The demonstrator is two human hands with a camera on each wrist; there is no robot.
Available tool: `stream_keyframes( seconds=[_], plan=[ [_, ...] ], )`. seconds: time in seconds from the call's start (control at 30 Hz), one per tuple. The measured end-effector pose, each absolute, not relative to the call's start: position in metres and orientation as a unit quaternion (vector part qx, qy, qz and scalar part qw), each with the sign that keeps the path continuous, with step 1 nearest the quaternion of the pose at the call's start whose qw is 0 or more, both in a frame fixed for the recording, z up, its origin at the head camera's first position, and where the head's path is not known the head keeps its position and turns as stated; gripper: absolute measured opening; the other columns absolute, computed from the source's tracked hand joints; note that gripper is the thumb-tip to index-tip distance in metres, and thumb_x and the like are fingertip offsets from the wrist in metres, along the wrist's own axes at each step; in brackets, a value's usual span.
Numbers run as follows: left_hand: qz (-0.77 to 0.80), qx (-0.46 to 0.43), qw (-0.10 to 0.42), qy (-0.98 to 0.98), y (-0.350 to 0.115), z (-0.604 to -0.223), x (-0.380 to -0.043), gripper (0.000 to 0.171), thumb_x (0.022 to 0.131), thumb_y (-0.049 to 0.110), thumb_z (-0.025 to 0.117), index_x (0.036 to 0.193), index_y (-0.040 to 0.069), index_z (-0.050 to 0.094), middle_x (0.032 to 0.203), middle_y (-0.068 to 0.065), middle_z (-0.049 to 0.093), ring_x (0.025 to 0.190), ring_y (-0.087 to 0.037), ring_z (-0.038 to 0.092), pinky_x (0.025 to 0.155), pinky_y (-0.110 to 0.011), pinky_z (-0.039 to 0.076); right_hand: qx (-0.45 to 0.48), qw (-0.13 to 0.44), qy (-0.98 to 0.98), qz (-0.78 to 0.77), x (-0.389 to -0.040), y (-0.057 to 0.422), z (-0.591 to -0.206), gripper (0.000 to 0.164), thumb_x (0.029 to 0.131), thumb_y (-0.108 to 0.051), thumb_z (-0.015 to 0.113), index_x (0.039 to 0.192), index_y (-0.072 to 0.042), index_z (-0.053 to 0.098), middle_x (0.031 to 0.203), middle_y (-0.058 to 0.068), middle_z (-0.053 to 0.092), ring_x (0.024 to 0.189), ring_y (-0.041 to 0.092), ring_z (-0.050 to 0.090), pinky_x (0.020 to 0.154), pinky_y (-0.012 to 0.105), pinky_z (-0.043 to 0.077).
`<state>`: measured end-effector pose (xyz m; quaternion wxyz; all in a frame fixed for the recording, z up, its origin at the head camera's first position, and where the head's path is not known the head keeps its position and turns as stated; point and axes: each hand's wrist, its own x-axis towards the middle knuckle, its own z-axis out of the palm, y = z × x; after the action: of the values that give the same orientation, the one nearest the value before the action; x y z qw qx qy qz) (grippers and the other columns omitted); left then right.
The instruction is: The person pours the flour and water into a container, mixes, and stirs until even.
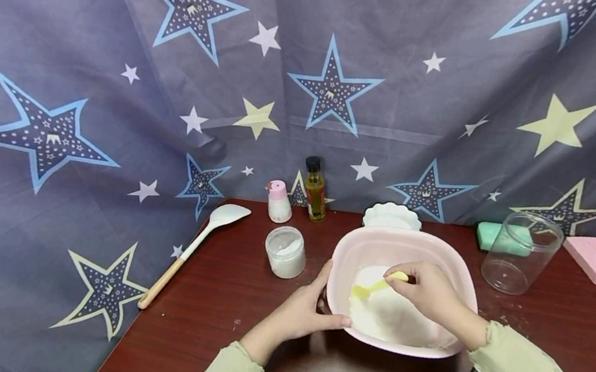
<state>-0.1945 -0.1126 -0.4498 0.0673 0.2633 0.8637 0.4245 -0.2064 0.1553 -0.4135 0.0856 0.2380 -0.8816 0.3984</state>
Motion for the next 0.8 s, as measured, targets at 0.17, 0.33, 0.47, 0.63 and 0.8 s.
stream_keyframes(
  seconds=[0.17, 0.33, 0.47, 0.63, 0.8],
  plan=[
    [0.426, 0.261, 0.070, 0.864, -0.113, -0.449, -0.194, 0.109, 0.078, 0.035, 0.082, 0.157, 0.012, 0.010, 0.085, 0.008, 0.061, 0.070, -0.008, 0.059, 0.063, -0.023, 0.048, 0.222, 0.109, -0.888, 0.387, -0.211, 0.160, -0.416, 0.006, 0.084, -0.002, 0.071, 0.084, -0.003, 0.076, 0.069, -0.007, 0.063, 0.063, 0.003, 0.044, 0.058, 0.023, 0.039],
    [0.429, 0.258, 0.073, 0.863, -0.113, -0.450, -0.195, 0.110, 0.078, 0.035, 0.082, 0.157, 0.011, 0.010, 0.085, 0.008, 0.061, 0.070, -0.007, 0.058, 0.063, -0.022, 0.048, 0.200, 0.117, -0.906, 0.354, -0.216, 0.172, -0.413, 0.008, 0.085, -0.004, 0.069, 0.083, -0.005, 0.076, 0.063, -0.008, 0.056, 0.060, 0.006, 0.041, 0.058, 0.025, 0.037],
    [0.428, 0.257, 0.073, 0.863, -0.113, -0.453, -0.196, 0.110, 0.078, 0.035, 0.082, 0.157, 0.011, 0.010, 0.086, 0.008, 0.061, 0.070, -0.007, 0.058, 0.063, -0.022, 0.048, 0.155, 0.114, -0.928, 0.318, -0.218, 0.184, -0.408, 0.009, 0.084, -0.008, 0.069, 0.084, -0.008, 0.077, 0.064, -0.007, 0.058, 0.061, 0.012, 0.044, 0.060, 0.030, 0.038],
    [0.432, 0.257, 0.074, 0.861, -0.113, -0.454, -0.196, 0.110, 0.078, 0.035, 0.082, 0.157, 0.011, 0.010, 0.087, 0.007, 0.062, 0.071, -0.009, 0.059, 0.064, -0.023, 0.049, 0.141, 0.125, -0.938, 0.291, -0.218, 0.199, -0.404, 0.009, 0.084, -0.008, 0.068, 0.083, -0.010, 0.077, 0.065, -0.005, 0.059, 0.060, 0.016, 0.046, 0.059, 0.032, 0.040],
    [0.433, 0.258, 0.073, 0.861, -0.113, -0.453, -0.196, 0.109, 0.078, 0.035, 0.082, 0.157, 0.012, 0.010, 0.088, 0.006, 0.063, 0.070, -0.009, 0.059, 0.063, -0.023, 0.049, 0.147, 0.121, -0.945, 0.268, -0.214, 0.213, -0.399, 0.012, 0.082, -0.005, 0.065, 0.075, -0.013, 0.070, 0.059, -0.007, 0.047, 0.058, 0.014, 0.042, 0.056, 0.029, 0.033]
  ],
)
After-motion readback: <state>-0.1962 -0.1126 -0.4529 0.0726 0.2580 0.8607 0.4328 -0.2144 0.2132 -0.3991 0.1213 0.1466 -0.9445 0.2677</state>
